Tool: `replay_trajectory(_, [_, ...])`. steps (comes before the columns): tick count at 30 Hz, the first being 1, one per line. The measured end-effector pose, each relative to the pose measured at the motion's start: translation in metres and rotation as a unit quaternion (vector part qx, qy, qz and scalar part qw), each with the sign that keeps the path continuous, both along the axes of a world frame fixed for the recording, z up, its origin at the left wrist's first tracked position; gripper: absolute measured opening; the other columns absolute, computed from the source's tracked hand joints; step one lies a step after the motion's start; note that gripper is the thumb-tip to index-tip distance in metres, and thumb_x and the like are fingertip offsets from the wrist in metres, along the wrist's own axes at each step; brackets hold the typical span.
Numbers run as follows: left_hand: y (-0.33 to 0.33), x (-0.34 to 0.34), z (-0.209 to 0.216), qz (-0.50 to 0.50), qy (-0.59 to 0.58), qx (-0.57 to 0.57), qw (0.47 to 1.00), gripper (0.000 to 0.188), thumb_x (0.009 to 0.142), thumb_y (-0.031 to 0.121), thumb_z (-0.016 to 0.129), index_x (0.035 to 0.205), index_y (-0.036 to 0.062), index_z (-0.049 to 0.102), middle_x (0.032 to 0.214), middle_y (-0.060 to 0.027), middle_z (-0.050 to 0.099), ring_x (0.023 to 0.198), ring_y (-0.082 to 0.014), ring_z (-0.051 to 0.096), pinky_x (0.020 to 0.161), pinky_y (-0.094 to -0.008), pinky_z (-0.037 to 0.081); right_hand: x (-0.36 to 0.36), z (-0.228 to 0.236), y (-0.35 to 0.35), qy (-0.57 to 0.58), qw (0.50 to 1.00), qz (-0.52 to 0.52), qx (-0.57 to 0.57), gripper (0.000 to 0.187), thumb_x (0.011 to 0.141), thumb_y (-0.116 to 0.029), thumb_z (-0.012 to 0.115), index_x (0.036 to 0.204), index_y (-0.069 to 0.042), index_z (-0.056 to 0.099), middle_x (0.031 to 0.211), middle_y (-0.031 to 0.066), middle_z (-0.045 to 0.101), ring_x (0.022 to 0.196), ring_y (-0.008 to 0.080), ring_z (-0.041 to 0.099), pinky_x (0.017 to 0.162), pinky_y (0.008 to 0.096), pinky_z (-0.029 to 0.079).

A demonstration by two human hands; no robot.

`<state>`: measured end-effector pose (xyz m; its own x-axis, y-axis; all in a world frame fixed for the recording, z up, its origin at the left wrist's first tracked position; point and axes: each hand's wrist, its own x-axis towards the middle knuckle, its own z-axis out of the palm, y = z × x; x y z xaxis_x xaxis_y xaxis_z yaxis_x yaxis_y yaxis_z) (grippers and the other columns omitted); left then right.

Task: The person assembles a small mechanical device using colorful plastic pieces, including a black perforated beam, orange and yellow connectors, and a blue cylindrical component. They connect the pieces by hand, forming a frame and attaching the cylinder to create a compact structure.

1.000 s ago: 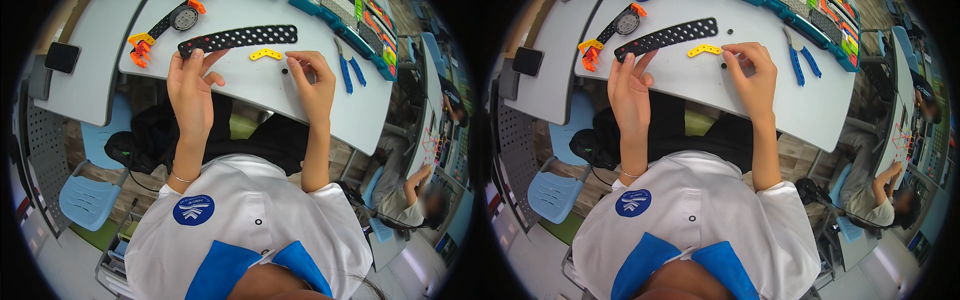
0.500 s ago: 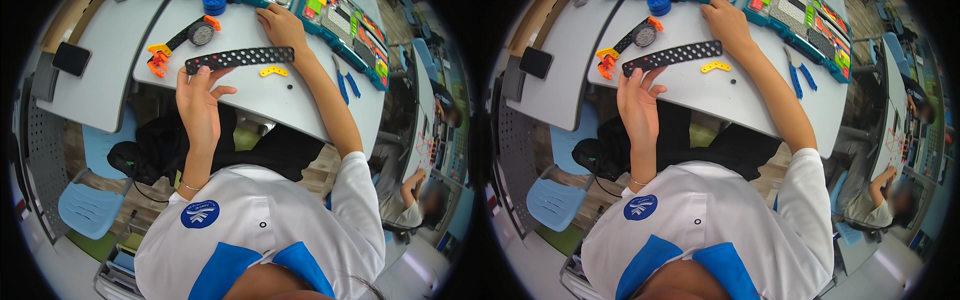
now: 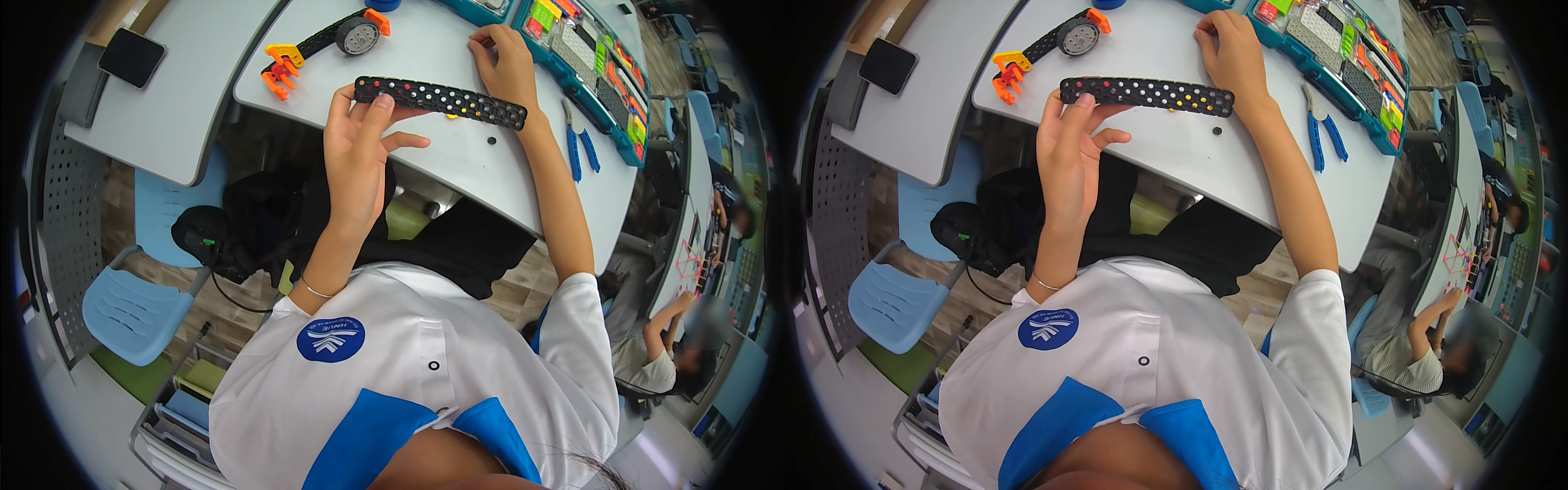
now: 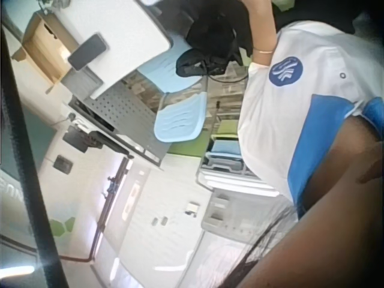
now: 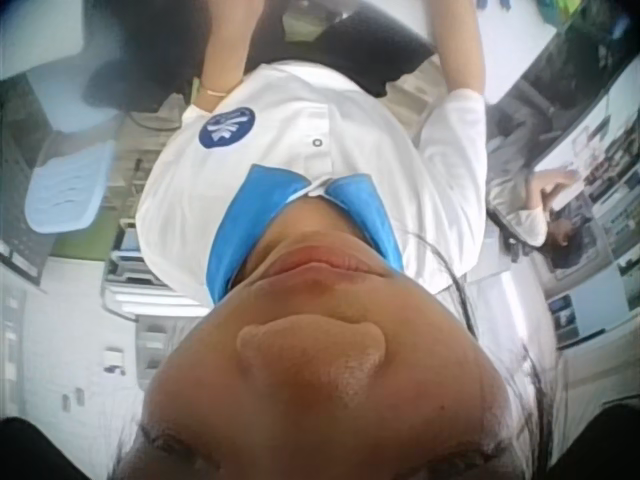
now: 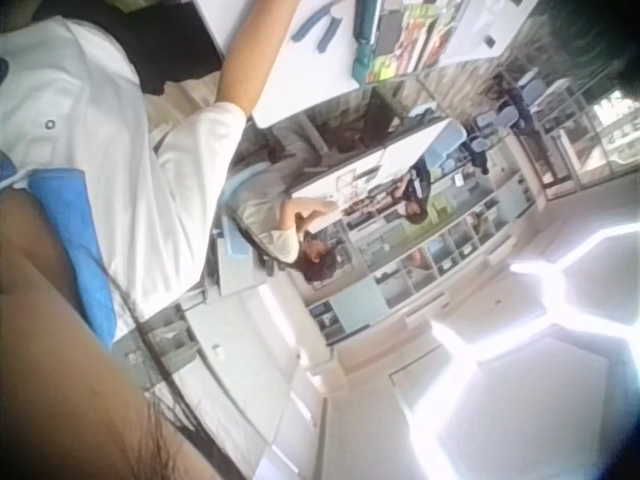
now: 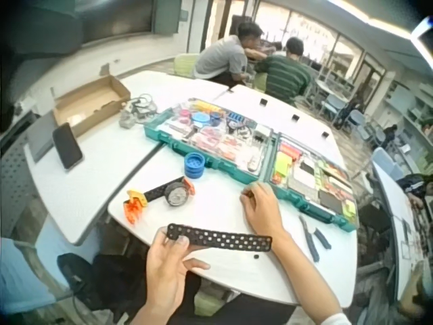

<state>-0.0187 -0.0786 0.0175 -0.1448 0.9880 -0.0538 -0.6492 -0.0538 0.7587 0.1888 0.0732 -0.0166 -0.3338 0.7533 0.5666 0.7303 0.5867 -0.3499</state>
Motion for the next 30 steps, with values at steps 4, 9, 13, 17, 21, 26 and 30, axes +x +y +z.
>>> replay_trajectory(4, [-0.001,0.001,-0.002,-0.007,0.000,-0.005,1.000,0.021,0.101,0.011,0.056,0.115,-0.0011,0.046,0.105,-0.0156,0.065,0.098,-0.0274,0.071,0.066,-0.0351,0.063,-0.003,0.006,-0.005,0.038,0.996,-0.021,-0.083,0.016,0.087,-0.009,0.073,0.101,-0.005,0.068,0.091,0.0062,0.068,0.083,0.0183,0.065,0.071,0.0307,0.051])
replay_trajectory(9, [-0.001,0.003,0.000,-0.006,0.008,-0.007,1.000,0.021,0.101,0.011,0.056,0.115,-0.0011,0.046,0.105,-0.0153,0.065,0.099,-0.0270,0.071,0.066,-0.0354,0.064,-0.007,0.009,-0.009,0.040,0.998,-0.016,-0.041,0.014,0.088,-0.010,0.072,0.101,-0.006,0.072,0.092,0.0048,0.068,0.080,0.0175,0.065,0.073,0.0306,0.053])
replay_trajectory(13, [0.000,0.006,-0.002,-0.013,0.013,-0.005,1.000,0.020,0.101,0.012,0.055,0.115,0.0000,0.048,0.106,-0.0140,0.065,0.100,-0.0257,0.070,0.067,-0.0344,0.063,-0.002,0.005,-0.004,0.011,0.998,-0.032,-0.044,0.010,0.088,-0.010,0.072,0.098,-0.007,0.073,0.091,0.0053,0.067,0.082,0.0182,0.065,0.074,0.0298,0.053])
replay_trajectory(17, [-0.002,0.010,0.002,-0.006,0.027,-0.019,0.999,0.018,0.101,0.013,0.055,0.115,0.0024,0.052,0.107,-0.0111,0.065,0.101,-0.0234,0.070,0.066,-0.0309,0.061,-0.006,0.007,-0.012,0.091,0.988,0.028,-0.119,0.012,0.090,-0.011,0.072,0.101,-0.006,0.073,0.095,0.0032,0.069,0.088,0.0153,0.066,0.077,0.0297,0.053])
replay_trajectory(21, [0.000,0.006,0.002,-0.019,0.040,-0.020,0.999,0.020,0.102,0.015,0.056,0.117,0.0021,0.052,0.109,-0.0122,0.066,0.102,-0.0231,0.070,0.059,-0.0252,0.056,-0.020,0.036,-0.048,0.290,0.859,0.161,-0.390,0.019,0.089,-0.014,0.075,0.103,-0.002,0.072,0.099,0.0033,0.072,0.093,0.0134,0.067,0.083,0.0299,0.054])
replay_trajectory(26, [0.002,0.005,0.002,-0.036,0.044,-0.026,0.998,0.022,0.103,0.016,0.056,0.118,0.0000,0.052,0.111,-0.0135,0.066,0.099,-0.0230,0.072,0.047,-0.0197,0.043,-0.022,0.037,-0.064,0.351,0.752,0.293,-0.474,0.029,0.086,-0.019,0.079,0.107,0.001,0.072,0.100,0.0070,0.072,0.094,0.0132,0.068,0.085,0.0273,0.055])
replay_trajectory(30, [0.002,0.006,0.001,-0.049,0.044,-0.030,0.997,0.023,0.103,0.017,0.057,0.116,-0.0011,0.053,0.111,-0.0139,0.067,0.097,-0.0228,0.073,0.042,-0.0185,0.038,-0.026,0.035,-0.063,0.358,0.764,0.262,-0.468,0.037,0.083,-0.016,0.081,0.113,0.000,0.066,0.098,0.0077,0.073,0.095,0.0132,0.069,0.082,0.0243,0.055])
